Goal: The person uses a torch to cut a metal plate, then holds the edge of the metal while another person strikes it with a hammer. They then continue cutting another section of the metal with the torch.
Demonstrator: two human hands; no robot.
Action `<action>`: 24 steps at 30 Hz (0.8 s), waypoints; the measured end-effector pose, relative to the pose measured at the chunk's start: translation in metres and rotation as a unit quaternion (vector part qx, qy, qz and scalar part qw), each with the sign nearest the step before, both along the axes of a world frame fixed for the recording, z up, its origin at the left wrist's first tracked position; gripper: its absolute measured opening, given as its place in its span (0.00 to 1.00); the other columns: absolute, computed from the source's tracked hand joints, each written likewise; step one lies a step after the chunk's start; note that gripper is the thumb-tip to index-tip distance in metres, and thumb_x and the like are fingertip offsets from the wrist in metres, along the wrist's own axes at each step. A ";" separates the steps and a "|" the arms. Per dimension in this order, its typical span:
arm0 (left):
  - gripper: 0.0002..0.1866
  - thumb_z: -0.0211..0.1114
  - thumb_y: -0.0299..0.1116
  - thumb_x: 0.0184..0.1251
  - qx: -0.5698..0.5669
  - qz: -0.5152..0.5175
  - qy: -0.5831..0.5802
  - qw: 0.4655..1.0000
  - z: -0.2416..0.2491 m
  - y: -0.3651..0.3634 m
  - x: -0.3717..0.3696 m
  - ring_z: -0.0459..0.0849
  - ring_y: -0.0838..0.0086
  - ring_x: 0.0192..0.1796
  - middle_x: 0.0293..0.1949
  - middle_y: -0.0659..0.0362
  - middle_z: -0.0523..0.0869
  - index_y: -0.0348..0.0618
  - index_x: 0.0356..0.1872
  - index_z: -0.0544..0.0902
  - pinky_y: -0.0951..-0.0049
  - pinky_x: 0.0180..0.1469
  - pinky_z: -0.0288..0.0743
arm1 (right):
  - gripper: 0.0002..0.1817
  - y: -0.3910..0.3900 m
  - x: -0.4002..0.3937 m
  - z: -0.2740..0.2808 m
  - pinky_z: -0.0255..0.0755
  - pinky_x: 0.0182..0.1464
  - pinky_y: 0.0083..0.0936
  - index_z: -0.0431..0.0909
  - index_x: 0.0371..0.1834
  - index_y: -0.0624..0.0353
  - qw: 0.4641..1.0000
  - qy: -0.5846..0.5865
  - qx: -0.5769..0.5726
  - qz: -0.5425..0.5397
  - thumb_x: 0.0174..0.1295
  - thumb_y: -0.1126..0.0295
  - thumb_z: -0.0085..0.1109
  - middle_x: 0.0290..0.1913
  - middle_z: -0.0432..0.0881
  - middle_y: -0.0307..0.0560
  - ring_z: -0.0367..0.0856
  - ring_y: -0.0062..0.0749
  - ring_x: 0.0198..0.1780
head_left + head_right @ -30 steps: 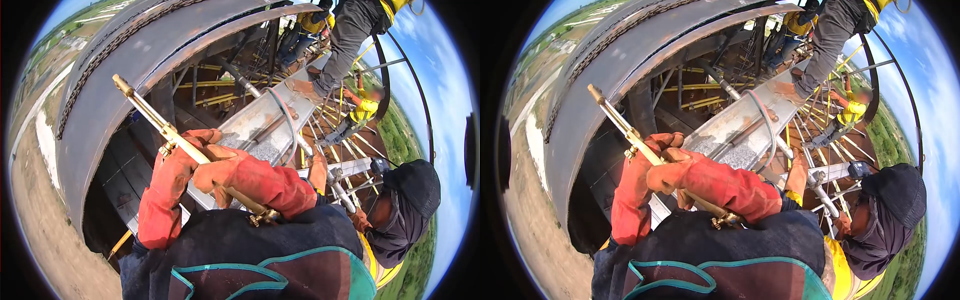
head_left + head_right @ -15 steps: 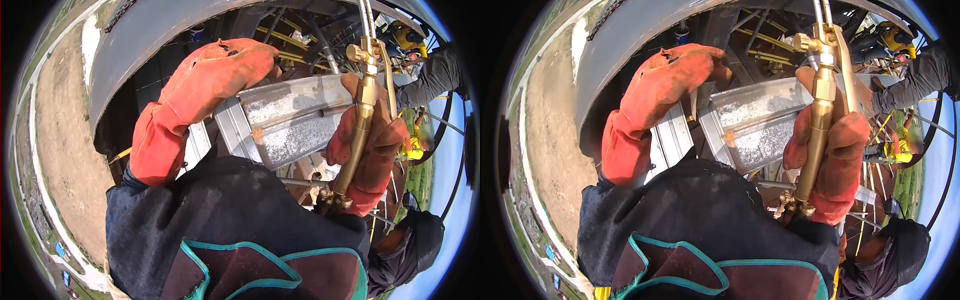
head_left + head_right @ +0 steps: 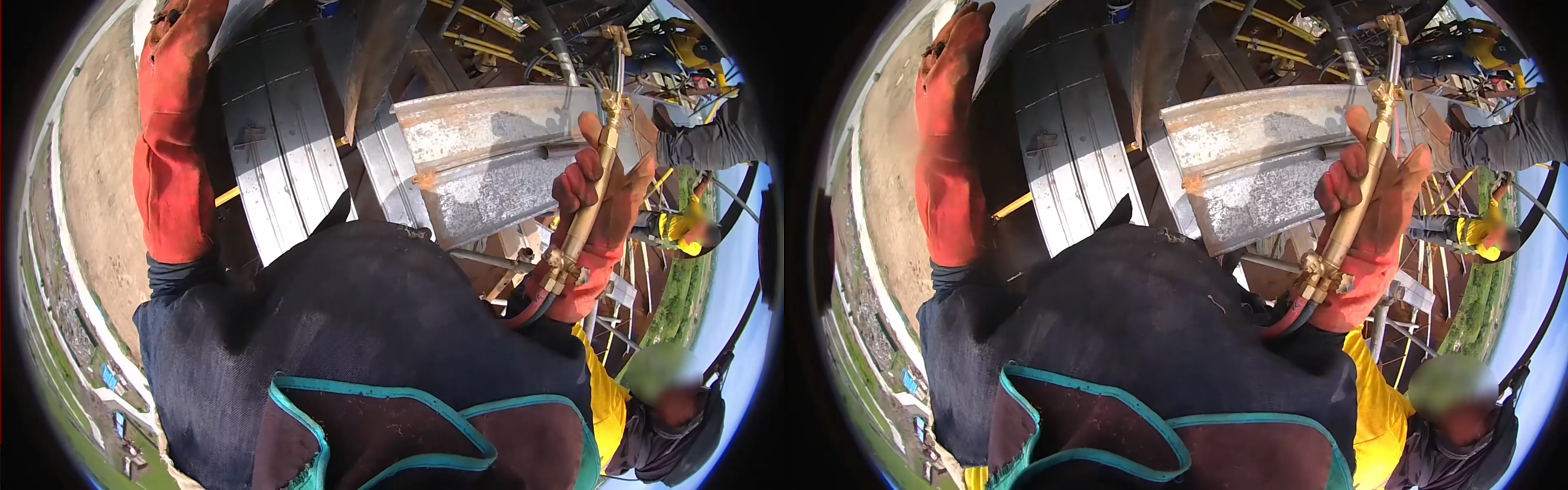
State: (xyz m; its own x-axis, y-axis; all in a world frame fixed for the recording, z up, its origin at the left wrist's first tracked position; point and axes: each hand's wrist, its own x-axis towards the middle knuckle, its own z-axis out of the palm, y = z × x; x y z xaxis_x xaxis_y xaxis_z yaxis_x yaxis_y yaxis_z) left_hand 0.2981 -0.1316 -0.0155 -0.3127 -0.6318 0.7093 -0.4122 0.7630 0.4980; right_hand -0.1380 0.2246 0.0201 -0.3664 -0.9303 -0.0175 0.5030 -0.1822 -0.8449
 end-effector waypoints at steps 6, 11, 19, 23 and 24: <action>0.24 0.65 0.43 0.86 0.149 0.174 0.131 0.965 -0.044 -0.042 -0.039 0.91 0.60 0.70 0.67 0.49 0.95 0.38 0.70 0.91 0.64 0.76 0.79 | 0.63 -0.041 -0.022 -0.065 0.68 0.30 0.32 0.55 0.95 0.72 0.987 -0.089 0.029 0.131 0.82 0.20 0.49 0.36 0.73 0.36 0.69 0.22 0.27; 0.21 0.65 0.42 0.84 0.131 0.197 0.081 0.968 -0.023 -0.027 -0.047 0.92 0.68 0.59 0.56 0.51 0.97 0.37 0.64 0.93 0.69 0.67 0.82 | 0.61 -0.073 -0.050 -0.120 0.76 0.33 0.39 0.61 0.94 0.68 0.981 -0.124 0.036 0.145 0.82 0.20 0.50 0.38 0.81 0.38 0.77 0.29 0.29; 0.16 0.64 0.38 0.88 0.161 0.131 0.065 0.976 -0.032 -0.046 -0.024 0.81 0.70 0.38 0.33 0.61 0.83 0.39 0.37 0.80 0.58 0.46 0.76 | 0.60 -0.099 -0.081 -0.178 0.76 0.41 0.40 0.55 0.94 0.65 0.963 -0.184 -0.034 0.191 0.78 0.26 0.64 0.36 0.77 0.38 0.76 0.30 0.33; 0.17 0.65 0.40 0.89 0.097 0.173 0.083 0.977 -0.046 -0.050 -0.030 0.93 0.57 0.57 0.49 0.47 0.96 0.34 0.57 0.91 0.59 0.64 0.83 | 0.61 -0.103 -0.063 -0.167 0.73 0.34 0.32 0.52 0.90 0.66 0.968 -0.184 -0.033 0.166 0.75 0.31 0.73 0.32 0.72 0.35 0.73 0.26 0.28; 0.17 0.64 0.39 0.89 0.071 0.163 0.029 0.984 -0.042 -0.046 -0.026 0.93 0.54 0.58 0.51 0.46 0.96 0.34 0.59 0.91 0.59 0.65 0.83 | 0.59 -0.102 -0.058 -0.163 0.72 0.32 0.30 0.54 0.88 0.66 0.975 -0.171 -0.016 0.139 0.76 0.31 0.73 0.31 0.72 0.34 0.72 0.24 0.26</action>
State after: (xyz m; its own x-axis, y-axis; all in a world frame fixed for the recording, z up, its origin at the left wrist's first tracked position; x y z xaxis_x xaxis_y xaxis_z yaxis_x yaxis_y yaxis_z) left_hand 0.2725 -0.1773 -0.0579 -0.0387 -0.7856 0.6175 -0.5908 0.5164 0.6199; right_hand -0.1957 0.1222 -0.1431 -0.0786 -0.9949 -0.0640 0.7876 -0.0226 -0.6158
